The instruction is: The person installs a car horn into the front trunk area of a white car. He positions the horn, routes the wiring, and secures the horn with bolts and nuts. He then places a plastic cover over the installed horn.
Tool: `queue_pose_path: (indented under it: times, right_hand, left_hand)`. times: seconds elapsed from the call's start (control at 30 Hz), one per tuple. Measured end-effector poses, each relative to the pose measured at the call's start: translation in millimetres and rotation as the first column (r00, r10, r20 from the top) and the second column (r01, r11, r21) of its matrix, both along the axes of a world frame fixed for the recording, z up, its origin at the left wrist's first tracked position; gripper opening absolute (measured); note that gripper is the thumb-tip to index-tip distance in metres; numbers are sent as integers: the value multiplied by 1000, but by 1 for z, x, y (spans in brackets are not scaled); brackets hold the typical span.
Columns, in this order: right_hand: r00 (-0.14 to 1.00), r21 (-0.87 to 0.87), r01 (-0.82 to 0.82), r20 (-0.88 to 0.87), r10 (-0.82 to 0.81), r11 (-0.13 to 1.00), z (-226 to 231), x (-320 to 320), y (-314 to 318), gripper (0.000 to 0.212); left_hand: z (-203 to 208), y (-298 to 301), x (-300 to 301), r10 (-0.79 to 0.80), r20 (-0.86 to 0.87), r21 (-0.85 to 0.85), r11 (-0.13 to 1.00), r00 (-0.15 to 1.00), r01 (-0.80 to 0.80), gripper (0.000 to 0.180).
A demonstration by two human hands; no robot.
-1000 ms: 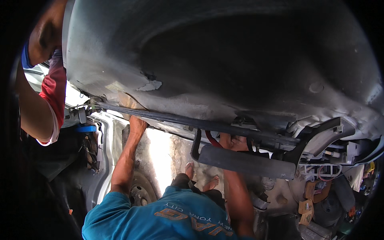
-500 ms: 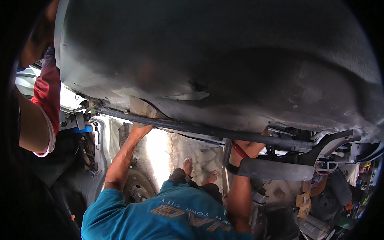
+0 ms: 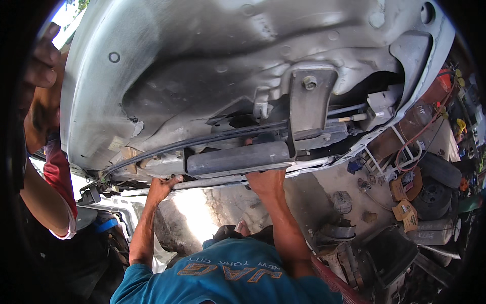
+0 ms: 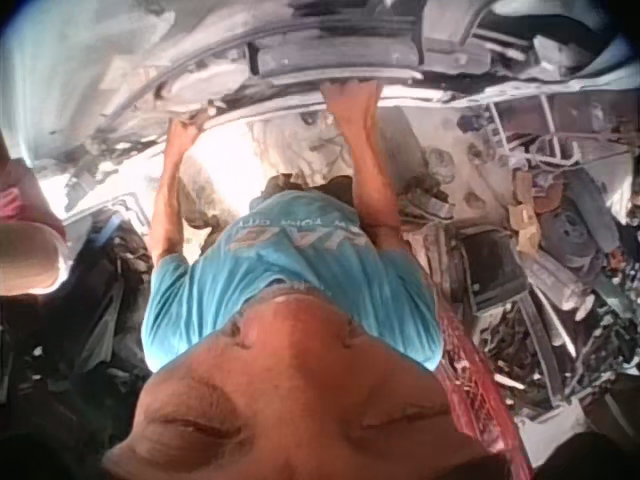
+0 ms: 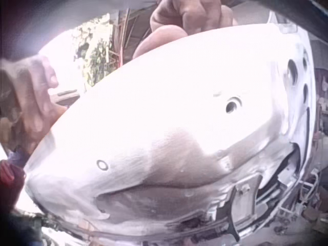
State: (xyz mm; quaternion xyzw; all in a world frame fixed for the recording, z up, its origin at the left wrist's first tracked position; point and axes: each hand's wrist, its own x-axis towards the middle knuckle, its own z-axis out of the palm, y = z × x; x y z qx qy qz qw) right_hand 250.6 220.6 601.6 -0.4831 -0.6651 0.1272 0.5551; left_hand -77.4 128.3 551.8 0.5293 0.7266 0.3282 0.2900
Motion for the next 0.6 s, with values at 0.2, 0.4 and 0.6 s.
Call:
queue_pose_path:
  times: [0.2,0.4,0.6]
  right_hand:
    - [998,-390,25,66,1,920,7,27,-12,29]
    - [980,-312,-168,-155,124,935,22,45,-10,32]
    - [969,-376,-243,-135,207,894,33,45,-7,35]
  left_hand:
    - [11,5,19,7,-94,9,1000,996,-6,34]
    - [9,6,24,7,-56,56,998,998,-4,46]
    - [10,2,-5,26,431,-19,1000,902,-20,40]
